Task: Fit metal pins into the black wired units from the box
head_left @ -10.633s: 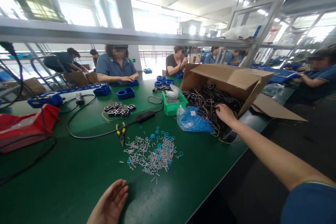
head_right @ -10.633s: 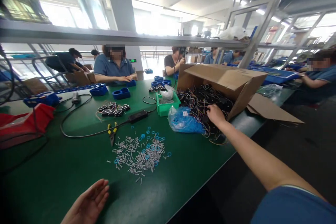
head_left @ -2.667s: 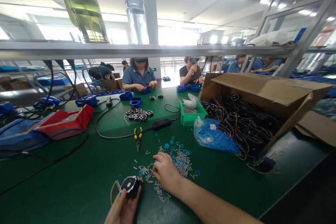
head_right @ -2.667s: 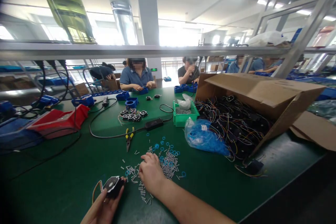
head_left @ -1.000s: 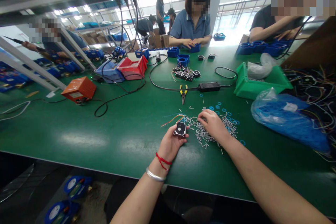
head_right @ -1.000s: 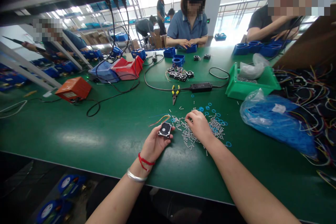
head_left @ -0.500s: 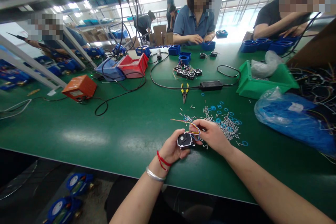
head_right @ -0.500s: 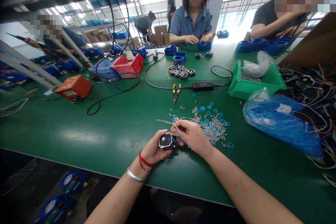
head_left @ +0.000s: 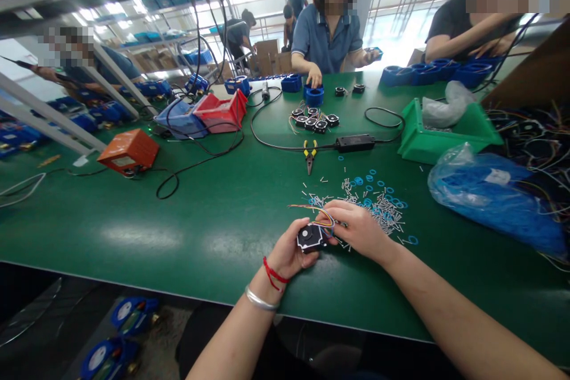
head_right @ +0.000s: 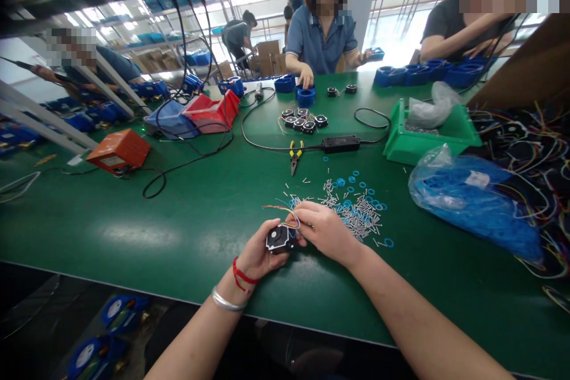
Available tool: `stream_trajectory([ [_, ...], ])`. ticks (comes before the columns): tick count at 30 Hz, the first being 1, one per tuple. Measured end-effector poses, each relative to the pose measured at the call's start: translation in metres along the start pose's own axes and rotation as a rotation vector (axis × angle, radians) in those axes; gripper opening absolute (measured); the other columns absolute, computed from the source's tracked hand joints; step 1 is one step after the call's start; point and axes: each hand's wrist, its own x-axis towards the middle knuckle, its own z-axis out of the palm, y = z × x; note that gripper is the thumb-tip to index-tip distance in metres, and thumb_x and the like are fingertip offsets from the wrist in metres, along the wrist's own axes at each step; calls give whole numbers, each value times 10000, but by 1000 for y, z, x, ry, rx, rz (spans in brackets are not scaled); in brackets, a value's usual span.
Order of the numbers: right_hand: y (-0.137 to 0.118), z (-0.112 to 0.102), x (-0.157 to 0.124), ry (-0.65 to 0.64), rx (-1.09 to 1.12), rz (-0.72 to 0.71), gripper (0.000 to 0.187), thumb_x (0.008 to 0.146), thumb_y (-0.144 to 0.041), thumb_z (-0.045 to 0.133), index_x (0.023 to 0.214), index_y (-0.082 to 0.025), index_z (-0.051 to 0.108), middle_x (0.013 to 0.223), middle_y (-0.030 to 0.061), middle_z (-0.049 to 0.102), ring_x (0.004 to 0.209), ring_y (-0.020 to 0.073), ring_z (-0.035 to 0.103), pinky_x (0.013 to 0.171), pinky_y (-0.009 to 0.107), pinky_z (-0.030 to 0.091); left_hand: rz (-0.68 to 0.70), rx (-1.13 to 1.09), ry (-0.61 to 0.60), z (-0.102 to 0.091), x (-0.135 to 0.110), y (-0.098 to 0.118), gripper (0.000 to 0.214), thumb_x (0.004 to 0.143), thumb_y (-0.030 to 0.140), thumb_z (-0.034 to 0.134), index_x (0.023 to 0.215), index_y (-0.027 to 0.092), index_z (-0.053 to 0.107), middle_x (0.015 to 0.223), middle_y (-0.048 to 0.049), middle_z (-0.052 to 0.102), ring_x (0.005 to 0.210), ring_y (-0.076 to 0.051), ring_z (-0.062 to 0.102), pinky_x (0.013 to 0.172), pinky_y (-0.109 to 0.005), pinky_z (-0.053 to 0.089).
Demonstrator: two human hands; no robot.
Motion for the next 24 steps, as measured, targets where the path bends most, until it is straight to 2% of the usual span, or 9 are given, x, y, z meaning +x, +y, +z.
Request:
stream_trajectory([
  [4, 5, 0, 3, -49, 26, 6, 221, 911, -218, 417, 923, -206, 637, 940, 28, 608, 889, 143, 558, 814, 281, 443, 47, -41, 8, -2, 3, -2, 433, 837, 475, 404, 880, 85, 588, 727, -103, 638, 342, -63, 457, 305, -175, 313],
  [7, 8, 8, 4, -46, -3, 46, 257, 918, -287, 417, 1082, -206, 598, 1092, 53, 582, 1036, 169, 522, 921, 320, 412, 180, -111, 100, -1, 5, 0, 358, 849, 422, 431, 964, 119, 581, 732, -61, 636, 439, -97, 532, 378, -191, 398],
  [9, 5, 18, 4, -17, -80, 91, 358, 863, -371, 516, 1167, -183, 542, 1186, 84, 533, 1127, 212, 465, 981, 370, 373, 276, -124, 171, 0, 7, 0, 350, 844, 398, 468, 1029, 120, 574, 765, -54, 640, 513, -109, 562, 457, -209, 448],
  [11, 0, 28, 6, 17, -177, 123, 470, 771, -395, 626, 1169, -165, 528, 1207, 105, 504, 1155, 249, 431, 1002, 405, 353, 349, -122, 226, 1, 8, 1, 368, 836, 388, 501, 1067, 110, 568, 834, -68, 646, 583, -113, 574, 545, -229, 477],
  [14, 0, 30, 22, 49, -263, 106, 397, 716, -339, 670, 1068, -180, 577, 1146, 92, 505, 1109, 239, 454, 973, 376, 381, 407, -130, 269, 2, 9, 5, 400, 830, 408, 515, 1099, 116, 558, 976, -102, 633, 720, -141, 603, 677, -270, 493],
  [16, 15, 16, 46, 83, -296, 96, 378, 726, -346, 658, 1067, -198, 587, 1099, 76, 511, 1052, 214, 489, 934, 341, 408, 415, -130, 294, 1, 8, 10, 423, 833, 438, 497, 1110, 122, 549, 1104, -131, 589, 855, -186, 609, 755, -304, 488],
  [18, 45, -9, 81, 154, -355, 150, 415, 748, -408, 632, 1108, -207, 583, 1034, 67, 534, 974, 201, 528, 885, 327, 428, 410, -111, 328, -1, 6, 15, 422, 833, 448, 489, 1087, 117, 554, 1174, -151, 547, 943, -224, 595, 790, -323, 479],
  [22, 119, -65, 161, 243, -519, 511, 403, 789, -453, 567, 1063, -160, 609, 882, 69, 624, 856, 217, 584, 786, 321, 449, 406, -58, 321, -7, 3, 20, 341, 827, 387, 513, 1003, 102, 580, 1137, -159, 555, 905, -219, 601, 735, -301, 479],
  [24, 146, -81, 192, 258, -548, 554, 353, 782, -393, 587, 996, -115, 631, 876, 106, 643, 867, 245, 594, 772, 330, 450, 403, -59, 322, -8, 2, 22, 309, 821, 367, 521, 959, 99, 591, 1084, -153, 575, 852, -201, 607, 696, -285, 478],
])
